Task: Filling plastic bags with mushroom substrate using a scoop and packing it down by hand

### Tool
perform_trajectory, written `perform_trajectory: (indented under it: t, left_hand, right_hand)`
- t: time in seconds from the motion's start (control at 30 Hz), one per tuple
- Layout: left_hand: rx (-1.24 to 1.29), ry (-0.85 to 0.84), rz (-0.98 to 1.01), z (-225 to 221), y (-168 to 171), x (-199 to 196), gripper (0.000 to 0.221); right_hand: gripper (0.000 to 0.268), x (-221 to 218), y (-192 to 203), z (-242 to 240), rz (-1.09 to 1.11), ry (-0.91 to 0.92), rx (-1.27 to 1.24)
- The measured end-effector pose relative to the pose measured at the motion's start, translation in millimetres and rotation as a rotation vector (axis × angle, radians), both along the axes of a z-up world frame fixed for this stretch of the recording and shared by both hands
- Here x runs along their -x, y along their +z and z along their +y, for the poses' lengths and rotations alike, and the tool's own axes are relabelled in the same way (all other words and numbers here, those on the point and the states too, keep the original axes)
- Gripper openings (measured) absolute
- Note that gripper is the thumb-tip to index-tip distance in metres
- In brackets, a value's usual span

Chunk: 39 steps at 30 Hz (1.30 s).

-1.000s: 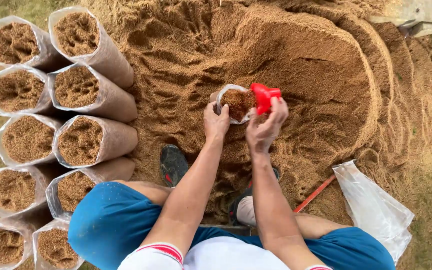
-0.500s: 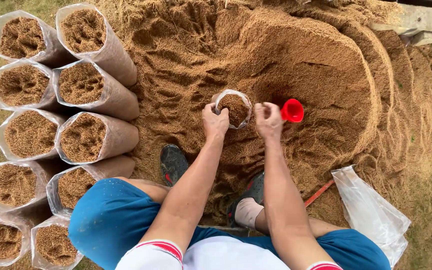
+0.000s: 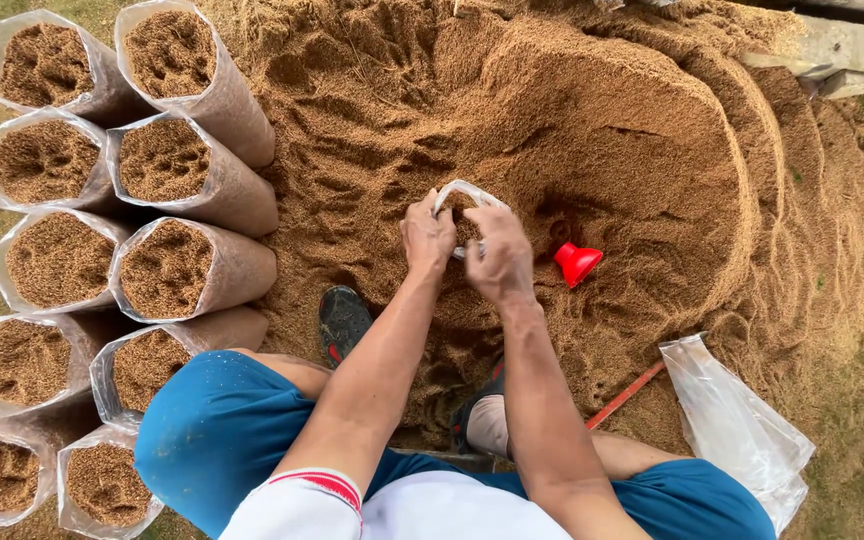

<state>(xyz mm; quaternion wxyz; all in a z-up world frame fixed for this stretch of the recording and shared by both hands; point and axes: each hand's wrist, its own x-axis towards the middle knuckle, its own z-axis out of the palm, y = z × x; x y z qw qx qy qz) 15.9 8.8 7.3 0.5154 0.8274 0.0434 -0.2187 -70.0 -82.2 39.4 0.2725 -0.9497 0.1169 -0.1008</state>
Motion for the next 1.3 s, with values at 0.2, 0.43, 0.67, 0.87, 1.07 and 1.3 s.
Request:
perform_trajectory:
  t: [0.2, 0.43, 0.67, 0.87, 1.07, 1.3]
  left_hand:
    - [0.055, -0.088, -0.078, -5, -26, 7, 0.035]
    - [-0.009, -0.139, 0.0, 3, -14, -4, 0.038]
    - [0.035, -0.128, -0.082, -2, -35, -8, 0.036]
    - [0.11, 0.147, 0.187, 12, -6, 14, 0.039]
    - [0.127, 0.164, 0.299, 9, -15, 14, 0.018]
    - [0.115, 0.004, 0.059, 14, 22, 18, 0.014]
  right_hand:
    - [0.06, -16, -21, 6, 0.496, 0.164, 0.318]
    - [0.049, -15, -36, -11, 0.39, 0.199, 0.367]
    - [0.019, -4, -62, -12, 0.39, 0.076, 0.59]
    - [0.016, 12, -82, -23, 0.227, -0.053, 0.686]
    - [0.017, 22, -95, -23, 0.206, -0.034, 0.74]
    - [0.021, 8, -55, 11, 0.191, 0.034, 0.631]
